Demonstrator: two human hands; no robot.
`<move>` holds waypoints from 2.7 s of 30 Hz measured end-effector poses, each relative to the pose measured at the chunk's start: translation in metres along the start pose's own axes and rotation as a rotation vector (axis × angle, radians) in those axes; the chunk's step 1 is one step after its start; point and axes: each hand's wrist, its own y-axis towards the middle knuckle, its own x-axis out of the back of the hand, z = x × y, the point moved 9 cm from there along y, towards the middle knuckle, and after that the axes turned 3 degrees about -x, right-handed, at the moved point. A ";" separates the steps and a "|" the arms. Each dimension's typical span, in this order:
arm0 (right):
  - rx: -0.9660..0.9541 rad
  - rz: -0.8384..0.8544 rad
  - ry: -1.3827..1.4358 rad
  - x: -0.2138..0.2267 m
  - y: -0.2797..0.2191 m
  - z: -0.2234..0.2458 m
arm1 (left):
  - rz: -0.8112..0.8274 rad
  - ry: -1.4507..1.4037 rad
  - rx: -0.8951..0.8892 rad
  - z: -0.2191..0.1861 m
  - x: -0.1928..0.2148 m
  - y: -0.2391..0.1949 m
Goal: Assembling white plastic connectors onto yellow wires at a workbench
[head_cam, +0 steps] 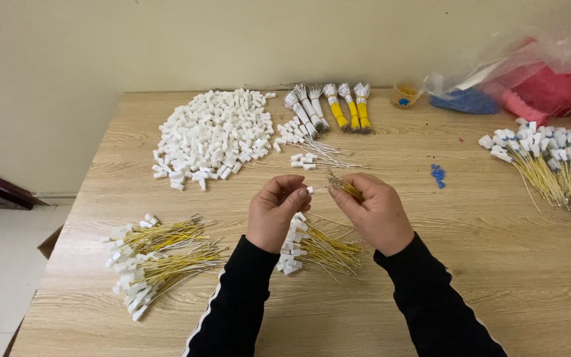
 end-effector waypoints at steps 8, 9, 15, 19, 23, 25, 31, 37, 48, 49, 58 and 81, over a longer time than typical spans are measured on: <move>0.063 0.060 -0.146 -0.003 0.002 0.003 | 0.042 -0.025 0.028 -0.005 -0.006 -0.003; 0.049 0.079 -0.155 -0.004 0.002 0.000 | 0.054 -0.040 0.027 -0.006 -0.008 -0.003; 0.018 0.113 -0.169 -0.001 0.001 0.002 | 0.087 -0.048 0.029 -0.011 -0.012 -0.004; 0.021 0.125 -0.163 -0.001 0.002 0.005 | 0.102 -0.050 0.032 -0.007 -0.012 -0.004; 0.000 0.141 -0.168 -0.003 0.002 -0.001 | 0.119 -0.064 0.039 -0.009 -0.015 -0.006; 0.005 0.141 -0.160 -0.003 0.002 -0.001 | 0.128 -0.064 0.043 -0.009 -0.015 -0.006; 0.013 0.161 -0.148 -0.005 0.003 -0.004 | 0.137 -0.044 0.045 -0.009 -0.014 -0.005; -0.048 0.178 -0.060 -0.010 0.003 -0.011 | 0.076 -0.155 0.146 0.012 -0.005 -0.007; -0.040 0.240 -0.131 -0.019 0.005 -0.008 | 0.099 -0.168 0.194 0.022 -0.003 -0.008; -0.040 0.240 -0.130 -0.021 0.005 -0.013 | 0.099 -0.168 0.194 0.021 -0.003 -0.008; -0.115 0.231 -0.065 -0.032 0.003 -0.043 | 0.082 -0.133 0.179 0.026 0.004 -0.001; -0.203 -0.083 0.112 0.011 0.038 -0.096 | 0.328 1.301 -0.004 0.089 0.044 0.110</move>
